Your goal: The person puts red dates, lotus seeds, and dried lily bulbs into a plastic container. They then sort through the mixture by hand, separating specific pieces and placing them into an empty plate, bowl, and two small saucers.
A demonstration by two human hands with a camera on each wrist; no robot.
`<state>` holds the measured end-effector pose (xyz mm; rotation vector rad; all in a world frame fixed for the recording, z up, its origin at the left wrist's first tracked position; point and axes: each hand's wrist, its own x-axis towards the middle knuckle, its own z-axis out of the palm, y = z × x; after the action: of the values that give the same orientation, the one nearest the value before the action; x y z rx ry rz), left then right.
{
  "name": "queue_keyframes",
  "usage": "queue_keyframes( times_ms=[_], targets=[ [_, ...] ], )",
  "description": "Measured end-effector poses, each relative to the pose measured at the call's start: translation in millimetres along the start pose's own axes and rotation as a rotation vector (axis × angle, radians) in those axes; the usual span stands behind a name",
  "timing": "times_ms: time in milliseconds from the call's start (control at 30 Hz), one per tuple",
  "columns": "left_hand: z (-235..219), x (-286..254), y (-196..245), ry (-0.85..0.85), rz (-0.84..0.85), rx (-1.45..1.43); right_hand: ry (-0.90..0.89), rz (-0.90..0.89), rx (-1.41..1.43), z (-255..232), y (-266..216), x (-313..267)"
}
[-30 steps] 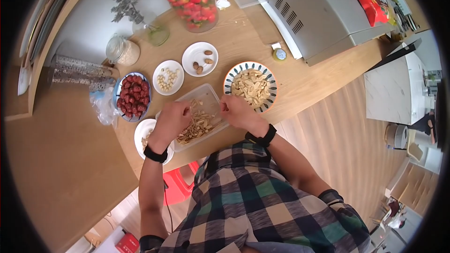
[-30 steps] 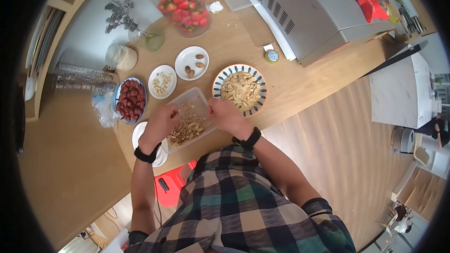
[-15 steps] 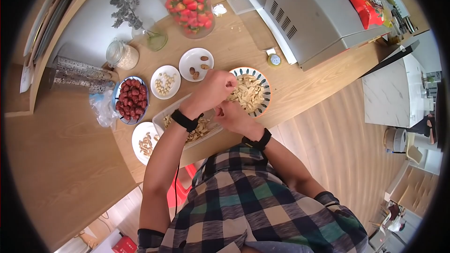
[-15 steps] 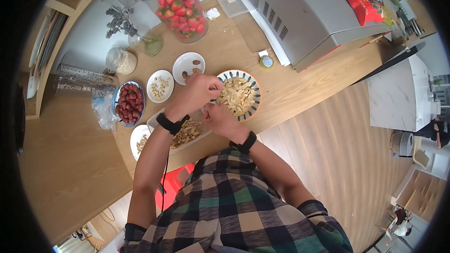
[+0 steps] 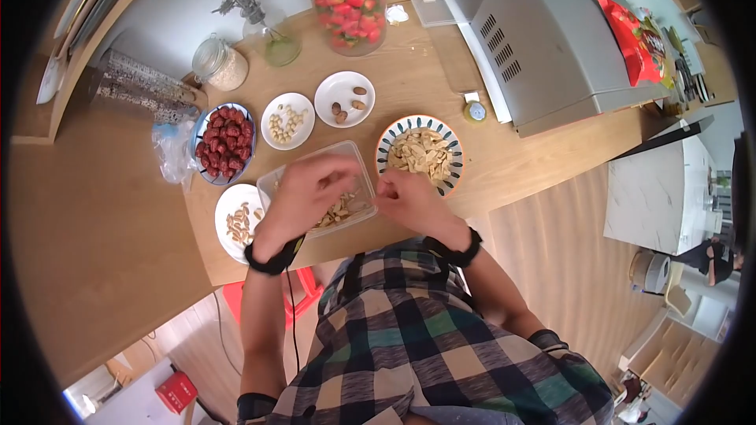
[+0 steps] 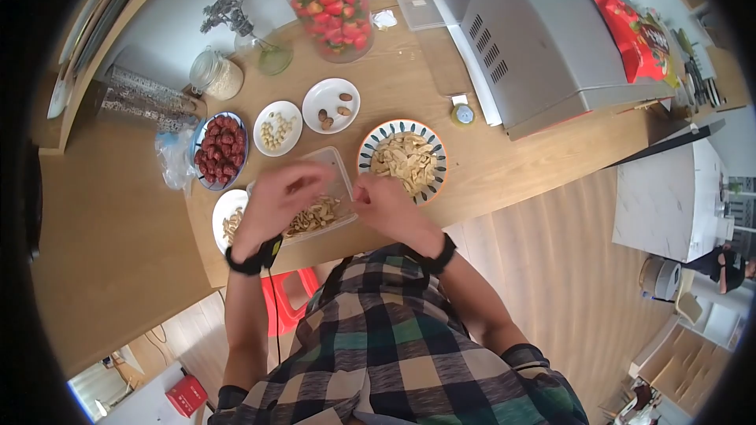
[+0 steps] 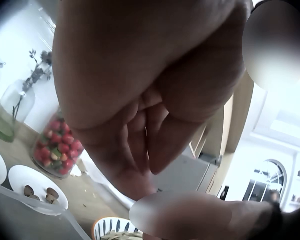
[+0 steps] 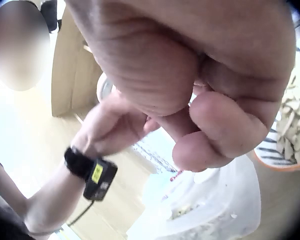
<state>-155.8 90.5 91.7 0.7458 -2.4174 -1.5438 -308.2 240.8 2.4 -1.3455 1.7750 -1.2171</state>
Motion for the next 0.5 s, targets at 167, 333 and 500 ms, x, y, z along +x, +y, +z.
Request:
queue_keyframes(
  times_ms=[167, 333, 500],
  targets=[
    [-40, -120, 1, -0.323, -0.214, -0.226, -0.478, 0.541, 0.418, -90, -56, -29],
    [3, -234, -57, -0.222, -0.817, -0.734, -0.815, 0.507, 0.603, -143, 14, -94],
    [138, -359, -186, 0.34, -1.097, -1.072, -0.794, 0.91, 0.935, -141, 92, -160]
  ],
)
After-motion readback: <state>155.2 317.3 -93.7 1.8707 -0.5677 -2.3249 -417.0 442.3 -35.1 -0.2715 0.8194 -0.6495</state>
